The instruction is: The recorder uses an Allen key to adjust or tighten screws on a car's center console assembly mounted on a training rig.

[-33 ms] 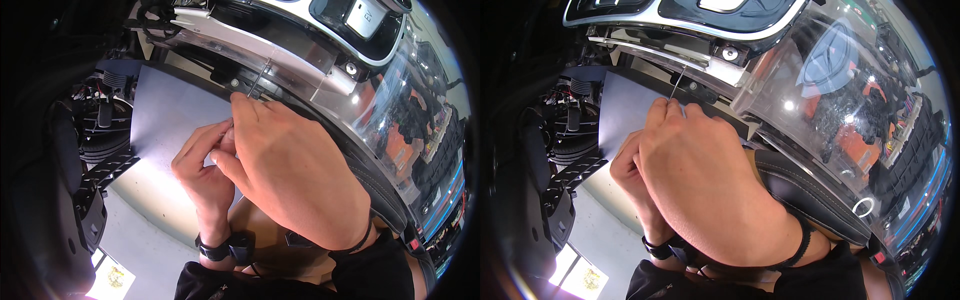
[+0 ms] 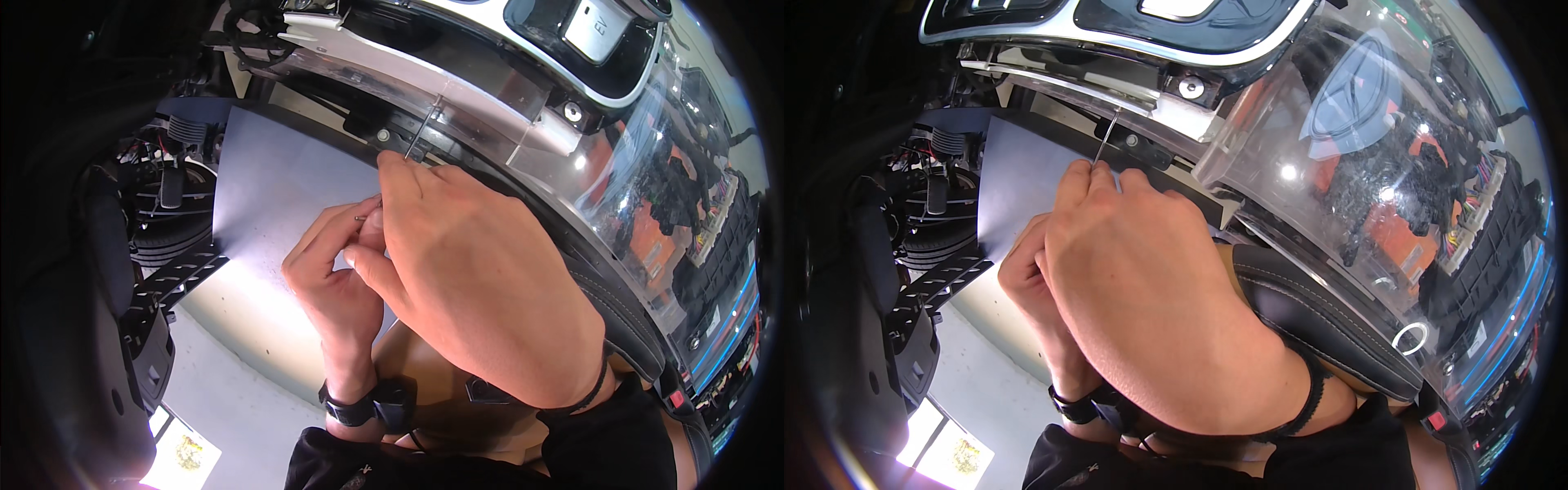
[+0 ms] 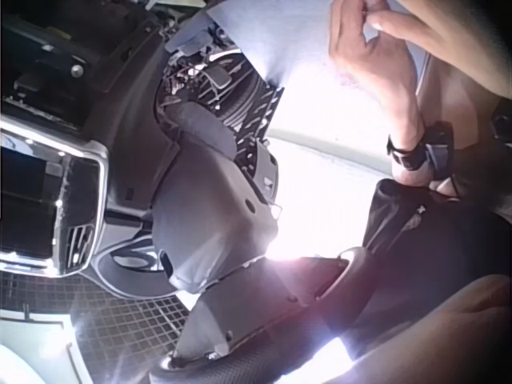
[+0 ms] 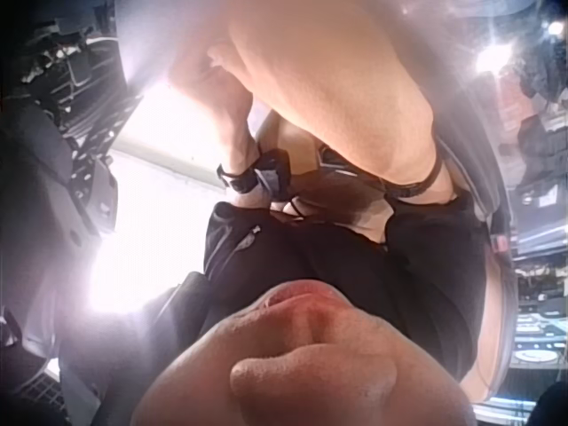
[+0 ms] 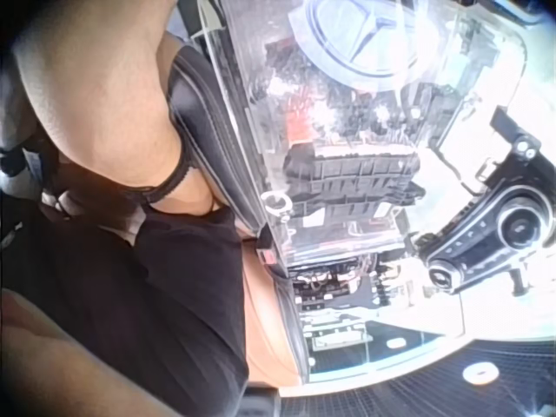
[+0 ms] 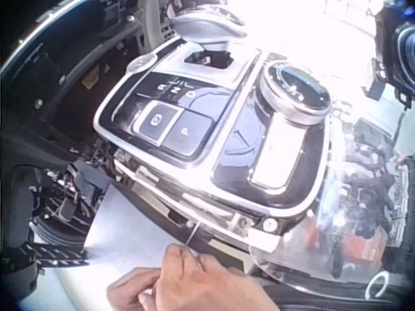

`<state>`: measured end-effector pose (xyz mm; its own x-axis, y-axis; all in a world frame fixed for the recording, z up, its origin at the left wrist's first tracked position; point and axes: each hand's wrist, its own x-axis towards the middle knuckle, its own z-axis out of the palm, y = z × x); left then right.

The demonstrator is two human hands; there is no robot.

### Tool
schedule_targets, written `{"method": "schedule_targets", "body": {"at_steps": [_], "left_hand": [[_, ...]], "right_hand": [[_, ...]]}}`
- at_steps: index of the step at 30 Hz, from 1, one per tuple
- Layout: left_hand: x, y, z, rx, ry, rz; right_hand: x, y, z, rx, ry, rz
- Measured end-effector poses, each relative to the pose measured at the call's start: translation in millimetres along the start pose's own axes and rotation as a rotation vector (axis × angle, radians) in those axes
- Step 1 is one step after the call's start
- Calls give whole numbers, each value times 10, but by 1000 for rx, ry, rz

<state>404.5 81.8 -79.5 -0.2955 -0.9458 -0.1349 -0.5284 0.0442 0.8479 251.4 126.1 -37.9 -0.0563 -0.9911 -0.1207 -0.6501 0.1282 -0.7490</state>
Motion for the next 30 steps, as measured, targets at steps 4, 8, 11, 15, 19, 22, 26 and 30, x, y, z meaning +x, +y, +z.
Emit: {"method": "schedule_targets", "body": {"at_steps": [4, 8, 11, 15, 19, 22, 26, 30], "left_hand": [[1, 34, 41, -67, 17, -84], [23, 84, 111, -98, 69, -11], [80, 86, 131, -27, 6, -22], [129, 103, 122, 48, 75, 151], [183, 159, 118, 81, 91, 198], [243, 222, 81, 166, 54, 237], [259, 242, 76, 180, 18, 222], [205, 202, 118, 165, 24, 131]], "right_hand": [[7, 19, 27, 25, 35, -12], [4, 36, 47, -40, 46, -22], [-10, 54, 42, -68, 37, -36], [-5, 44, 49, -65, 70, -48], [3, 37, 56, -76, 99, -79], [13, 39, 53, -22, 152, -58], [18, 61, 80, -25, 176, -26], [20, 97, 119, -62, 177, -68]]}}
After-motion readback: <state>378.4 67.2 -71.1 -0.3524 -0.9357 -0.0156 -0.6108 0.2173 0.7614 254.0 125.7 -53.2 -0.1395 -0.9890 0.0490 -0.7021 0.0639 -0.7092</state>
